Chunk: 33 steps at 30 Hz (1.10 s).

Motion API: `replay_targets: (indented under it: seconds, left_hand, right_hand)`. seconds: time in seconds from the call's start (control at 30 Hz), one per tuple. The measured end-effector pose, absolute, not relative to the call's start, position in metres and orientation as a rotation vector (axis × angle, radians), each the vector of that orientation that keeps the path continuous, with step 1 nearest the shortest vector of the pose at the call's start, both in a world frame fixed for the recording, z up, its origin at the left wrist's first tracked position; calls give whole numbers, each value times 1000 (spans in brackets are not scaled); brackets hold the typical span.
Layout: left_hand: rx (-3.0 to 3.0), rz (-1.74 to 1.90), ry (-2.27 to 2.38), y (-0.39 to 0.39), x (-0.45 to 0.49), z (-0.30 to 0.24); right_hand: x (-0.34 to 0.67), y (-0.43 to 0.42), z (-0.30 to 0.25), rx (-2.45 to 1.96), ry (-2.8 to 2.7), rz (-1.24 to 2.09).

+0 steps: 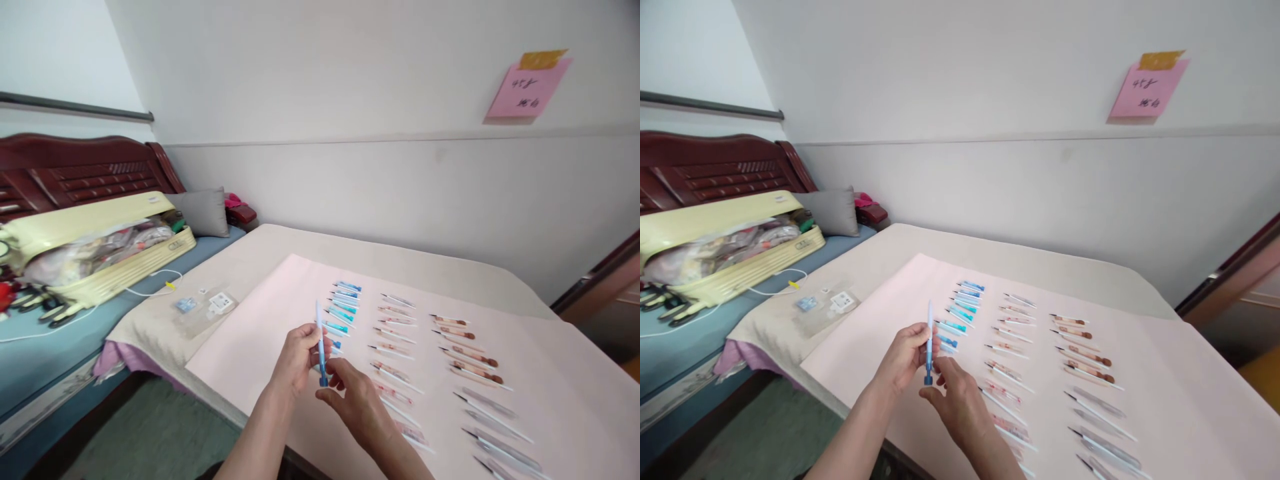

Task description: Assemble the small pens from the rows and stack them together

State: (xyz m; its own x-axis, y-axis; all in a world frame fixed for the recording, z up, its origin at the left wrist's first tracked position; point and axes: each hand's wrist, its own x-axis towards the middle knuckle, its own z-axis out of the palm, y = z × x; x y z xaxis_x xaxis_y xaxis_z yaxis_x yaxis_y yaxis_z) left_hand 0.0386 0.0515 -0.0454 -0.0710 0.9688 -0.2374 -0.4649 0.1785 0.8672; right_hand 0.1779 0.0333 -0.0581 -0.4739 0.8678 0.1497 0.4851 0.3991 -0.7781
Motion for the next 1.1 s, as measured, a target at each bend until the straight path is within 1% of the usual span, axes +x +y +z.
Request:
replay_targets:
  seconds: [0.37, 0.57, 0.67, 1.1]
  left_hand:
    - [662, 1336, 1011, 52, 40, -43]
    - [695, 1294, 1017, 52, 41, -41]
    - [689, 1297, 1005, 52, 42, -41]
    - [638, 1348, 1043, 51, 44, -46]
  right_hand:
    - [180, 35, -59, -1164, -2173, 825]
    - [179, 34, -63, -1144, -2173, 647]
    - [178, 34, -66, -1157, -2145, 608]
    - [176, 35, -66, -1254, -2192, 695]
